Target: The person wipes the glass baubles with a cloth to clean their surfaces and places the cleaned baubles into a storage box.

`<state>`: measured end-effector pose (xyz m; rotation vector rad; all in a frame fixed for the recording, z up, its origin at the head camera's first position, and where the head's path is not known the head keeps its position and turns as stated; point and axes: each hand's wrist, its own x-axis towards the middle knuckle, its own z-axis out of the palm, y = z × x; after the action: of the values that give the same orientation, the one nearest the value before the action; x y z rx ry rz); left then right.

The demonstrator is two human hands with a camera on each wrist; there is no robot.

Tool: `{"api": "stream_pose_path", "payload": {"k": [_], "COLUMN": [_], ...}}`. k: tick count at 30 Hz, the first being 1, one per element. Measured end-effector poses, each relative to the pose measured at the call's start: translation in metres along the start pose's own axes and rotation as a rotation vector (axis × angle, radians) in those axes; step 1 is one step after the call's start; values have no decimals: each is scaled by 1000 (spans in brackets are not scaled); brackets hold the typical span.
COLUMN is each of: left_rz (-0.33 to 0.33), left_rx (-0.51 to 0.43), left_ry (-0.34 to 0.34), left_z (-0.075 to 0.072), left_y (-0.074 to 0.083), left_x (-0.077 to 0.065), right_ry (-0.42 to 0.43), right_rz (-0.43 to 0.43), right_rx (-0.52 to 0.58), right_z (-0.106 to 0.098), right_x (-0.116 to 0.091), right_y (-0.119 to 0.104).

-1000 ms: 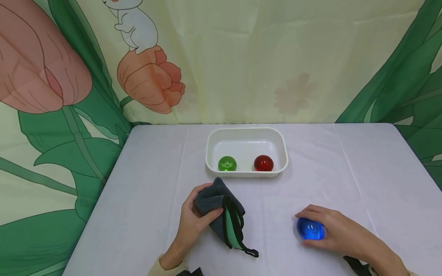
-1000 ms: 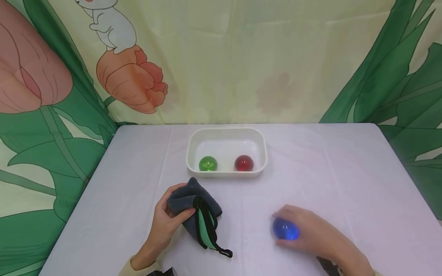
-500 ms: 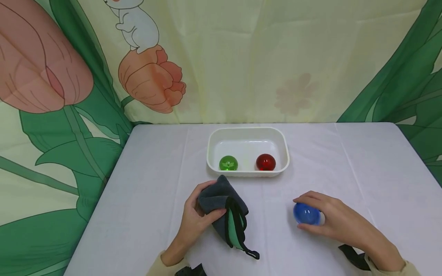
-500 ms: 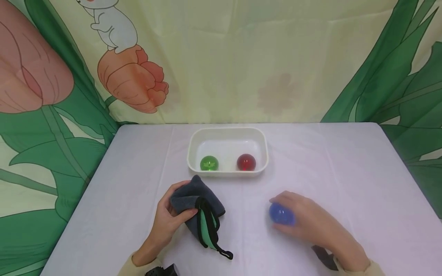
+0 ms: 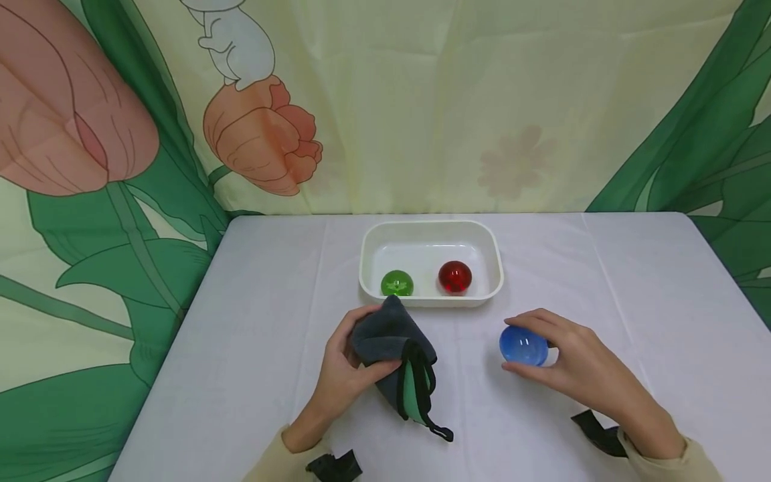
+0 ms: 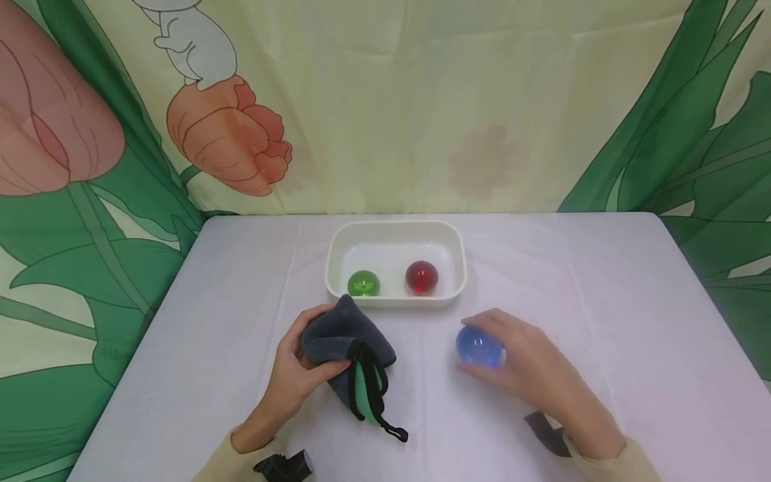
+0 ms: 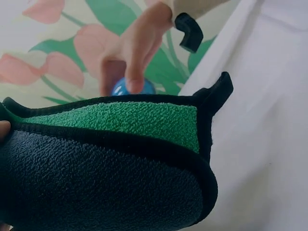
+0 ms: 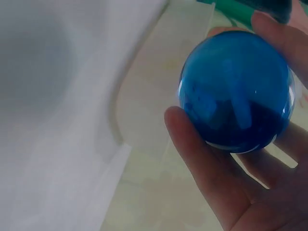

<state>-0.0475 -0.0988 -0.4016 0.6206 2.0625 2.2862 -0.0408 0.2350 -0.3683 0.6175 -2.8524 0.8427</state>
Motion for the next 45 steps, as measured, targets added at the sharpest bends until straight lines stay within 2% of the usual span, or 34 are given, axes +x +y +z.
{"api": "stream_pose_path", "payload": {"k": [10,17,24,32,38,45], "left_rz": [16,32,44,86,86,181], "left_rx": [-19,-5,24,88,104,148], "left_ry": [-17,-40,-49,-63,-40,-45], "left_z": [5,10,17,30,33,37], "left_y": [2,4,7,8,8,3], "left_x": [8,14,21,27,31,34], "right_ry": [73,111,101,112,58,-64], "right_rz": [-28,-12,1,56,108,187], "right_rx": [105,192,275,410,531,601], "right_z": [6,9,16,19,17,13], "right_x": [22,37,50,61,65,68], "right_y": [-22,-33,-42,-52,-57,-59]}}
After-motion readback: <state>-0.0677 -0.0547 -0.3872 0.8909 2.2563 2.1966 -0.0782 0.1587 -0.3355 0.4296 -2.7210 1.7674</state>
